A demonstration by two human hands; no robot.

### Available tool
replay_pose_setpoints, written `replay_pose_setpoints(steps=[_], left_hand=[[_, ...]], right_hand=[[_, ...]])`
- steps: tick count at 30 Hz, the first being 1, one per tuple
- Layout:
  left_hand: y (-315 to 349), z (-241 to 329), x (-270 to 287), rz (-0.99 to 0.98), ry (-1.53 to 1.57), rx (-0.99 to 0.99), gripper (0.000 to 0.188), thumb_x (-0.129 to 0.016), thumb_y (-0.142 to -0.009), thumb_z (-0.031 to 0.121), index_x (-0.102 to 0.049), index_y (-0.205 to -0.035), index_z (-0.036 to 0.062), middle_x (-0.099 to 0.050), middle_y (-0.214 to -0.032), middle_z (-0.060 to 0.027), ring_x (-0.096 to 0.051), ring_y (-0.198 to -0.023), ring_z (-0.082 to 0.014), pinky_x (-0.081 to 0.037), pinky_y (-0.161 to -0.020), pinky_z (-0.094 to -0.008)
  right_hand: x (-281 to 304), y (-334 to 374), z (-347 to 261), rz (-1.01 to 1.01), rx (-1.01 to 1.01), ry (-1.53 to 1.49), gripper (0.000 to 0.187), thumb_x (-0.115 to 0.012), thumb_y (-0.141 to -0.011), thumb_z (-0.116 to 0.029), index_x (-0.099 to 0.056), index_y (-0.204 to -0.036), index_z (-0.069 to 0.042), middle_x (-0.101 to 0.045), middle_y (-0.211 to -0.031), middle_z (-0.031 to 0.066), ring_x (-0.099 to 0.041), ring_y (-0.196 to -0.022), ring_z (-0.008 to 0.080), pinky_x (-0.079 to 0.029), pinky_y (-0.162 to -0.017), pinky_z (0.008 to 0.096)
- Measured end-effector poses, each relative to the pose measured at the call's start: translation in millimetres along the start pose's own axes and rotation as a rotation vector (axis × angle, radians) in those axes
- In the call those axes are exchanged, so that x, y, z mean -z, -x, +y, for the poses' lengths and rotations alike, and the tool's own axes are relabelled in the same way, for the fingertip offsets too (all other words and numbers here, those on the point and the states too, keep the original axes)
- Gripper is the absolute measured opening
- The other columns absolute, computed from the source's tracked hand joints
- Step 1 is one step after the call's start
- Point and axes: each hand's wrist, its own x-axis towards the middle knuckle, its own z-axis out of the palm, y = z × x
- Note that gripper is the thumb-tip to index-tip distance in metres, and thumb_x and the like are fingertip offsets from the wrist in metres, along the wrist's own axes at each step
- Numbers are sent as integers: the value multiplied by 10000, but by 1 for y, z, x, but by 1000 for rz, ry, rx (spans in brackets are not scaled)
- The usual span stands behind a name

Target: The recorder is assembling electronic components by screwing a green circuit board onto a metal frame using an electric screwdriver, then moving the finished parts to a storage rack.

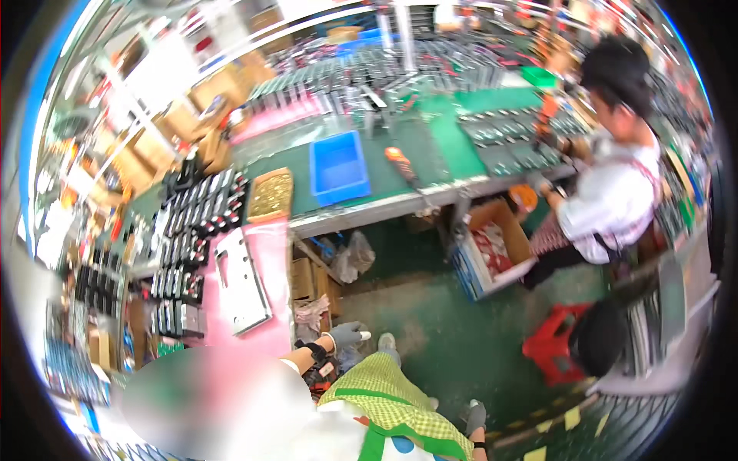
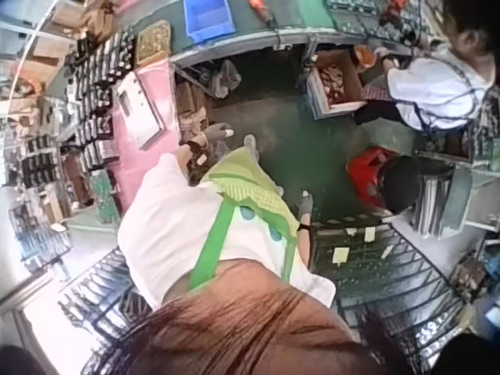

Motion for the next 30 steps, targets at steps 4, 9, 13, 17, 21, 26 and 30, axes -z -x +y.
replay_pose_setpoints(steps=[4,9,13,17,21,26,30], left_hand=[[0,-27,77,168,528,107,362,-650,-809,328,-596,-1033,50,-618,-830,-61,-596,-684,-144,-479,-648,-257],[36,-74,146,761,217,218,505,-632,-802,378,-526,-1154,32,-590,-1024,-175,-568,-969,-302,-446,-838,-385],[34,-122,190,1301,-269,564,608,-618,-779,407,-465,-1244,47,-512,-1178,-208,-468,-1099,-374,-379,-919,-461],[41,-159,247,1105,-457,550,623,-611,-740,392,-470,-1221,22,-538,-1077,-181,-494,-1018,-334,-385,-872,-444],[2,-105,321,1146,-408,333,628,-624,-724,380,-471,-1217,23,-534,-1054,-180,-496,-987,-334,-390,-843,-446],[-53,-5,376,1089,-493,70,636,-640,-704,365,-473,-1214,24,-530,-1025,-179,-499,-949,-334,-396,-808,-449],[-60,31,394,1021,-516,-19,642,-652,-688,353,-474,-1210,25,-526,-1003,-178,-501,-919,-334,-401,-779,-452]], right_hand=[[-82,-17,-100,-124,148,246,234,-516,-879,-218,-552,-1072,-92,-578,-746,39,-560,-595,155,-499,-508,319],[-226,-22,-202,-374,185,394,197,-519,-888,-203,-573,-1044,-94,-582,-753,36,-547,-592,137,-490,-529,284],[-307,-14,-247,-563,255,596,181,-529,-885,-204,-590,-1027,-109,-590,-765,39,-566,-616,146,-490,-544,290],[-344,-6,-290,-622,660,1516,307,-597,-821,-260,-605,-1091,-114,-643,-1042,120,-627,-894,226,-487,-806,338],[-369,-4,-346,-683,652,1474,405,-509,-852,-366,-554,-1155,-102,-606,-1108,166,-565,-1033,344,-427,-882,389],[-394,-4,-397,-581,698,1559,441,-451,-856,-365,-569,-1070,3,-606,-1053,218,-571,-994,378,-426,-845,457],[-431,-8,-405,-620,726,1639,418,-478,-850,-385,-564,-1104,-64,-599,-1088,181,-551,-1022,366,-416,-859,443]])
